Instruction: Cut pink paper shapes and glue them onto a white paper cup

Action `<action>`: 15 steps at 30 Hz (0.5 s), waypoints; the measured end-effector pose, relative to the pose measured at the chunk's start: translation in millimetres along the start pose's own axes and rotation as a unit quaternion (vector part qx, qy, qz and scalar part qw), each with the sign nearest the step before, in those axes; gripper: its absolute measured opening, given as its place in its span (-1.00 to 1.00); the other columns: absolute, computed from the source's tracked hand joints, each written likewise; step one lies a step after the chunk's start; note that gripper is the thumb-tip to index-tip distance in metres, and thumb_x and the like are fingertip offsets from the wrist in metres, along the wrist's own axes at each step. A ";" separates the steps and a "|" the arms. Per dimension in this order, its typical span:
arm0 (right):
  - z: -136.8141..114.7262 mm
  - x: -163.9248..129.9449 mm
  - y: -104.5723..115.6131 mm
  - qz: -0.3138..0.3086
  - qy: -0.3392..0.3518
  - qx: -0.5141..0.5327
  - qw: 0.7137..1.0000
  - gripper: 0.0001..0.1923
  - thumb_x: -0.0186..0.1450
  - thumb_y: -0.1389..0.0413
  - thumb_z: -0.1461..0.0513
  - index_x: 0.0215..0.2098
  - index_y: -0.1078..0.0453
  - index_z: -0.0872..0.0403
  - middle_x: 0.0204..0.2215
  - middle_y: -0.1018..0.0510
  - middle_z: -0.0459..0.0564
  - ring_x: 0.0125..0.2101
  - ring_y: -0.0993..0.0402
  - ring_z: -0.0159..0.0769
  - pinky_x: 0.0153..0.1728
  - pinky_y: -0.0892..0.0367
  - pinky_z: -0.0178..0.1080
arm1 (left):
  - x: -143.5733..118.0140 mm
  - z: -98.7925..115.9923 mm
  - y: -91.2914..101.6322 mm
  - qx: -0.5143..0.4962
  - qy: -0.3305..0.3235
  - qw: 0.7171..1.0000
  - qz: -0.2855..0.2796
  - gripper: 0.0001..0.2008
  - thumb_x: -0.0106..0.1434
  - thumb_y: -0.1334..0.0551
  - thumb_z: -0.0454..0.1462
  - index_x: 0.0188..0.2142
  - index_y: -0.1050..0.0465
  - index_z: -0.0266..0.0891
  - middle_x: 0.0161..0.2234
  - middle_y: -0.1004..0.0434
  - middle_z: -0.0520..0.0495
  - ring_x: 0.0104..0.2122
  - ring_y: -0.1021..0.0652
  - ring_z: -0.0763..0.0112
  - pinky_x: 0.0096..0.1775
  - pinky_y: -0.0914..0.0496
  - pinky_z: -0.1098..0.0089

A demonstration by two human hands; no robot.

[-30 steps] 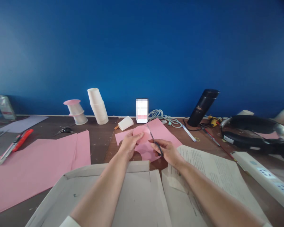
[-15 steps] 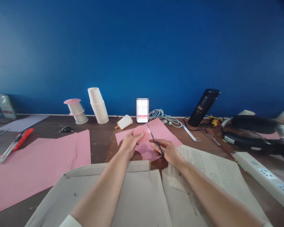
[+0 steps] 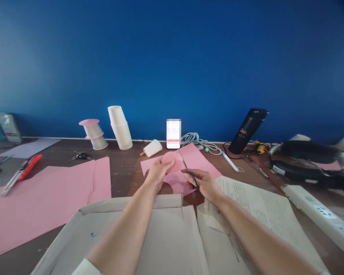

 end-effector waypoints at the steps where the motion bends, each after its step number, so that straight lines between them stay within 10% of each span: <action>1: 0.2 0.0 0.2 0.002 -0.002 0.004 1.000 -0.56 0.12 -0.18 0.02 -0.15 -0.46 0.14 -0.53 -0.34 -0.13 -0.57 -0.23 -0.47 -0.49 -0.19 -0.31 | -0.2 0.2 -0.2 0.001 0.001 1.000 0.000 -0.55 -0.06 -0.40 -0.17 -0.17 -0.47 -0.32 -0.26 -0.56 -0.23 -0.32 -0.56 0.24 -0.30 -0.44 0.30; 15: -0.7 -0.3 0.9 0.000 0.015 -0.007 1.000 -0.56 0.13 -0.17 0.01 -0.15 -0.46 0.13 -0.55 -0.34 -0.14 -0.58 -0.24 -0.46 -0.50 -0.19 -0.31 | 0.3 -0.7 1.6 0.017 -0.008 1.000 0.000 -0.53 -0.05 -0.38 -0.14 -0.14 -0.47 -0.29 -0.25 -0.56 -0.23 -0.29 -0.55 0.21 -0.29 -0.45 0.28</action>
Point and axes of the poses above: each hand's wrist, its own x-axis towards the middle knuckle, its own y-axis out of the back of the hand, z = x × y, the point moved 7 cm from there along x, towards the middle knuckle
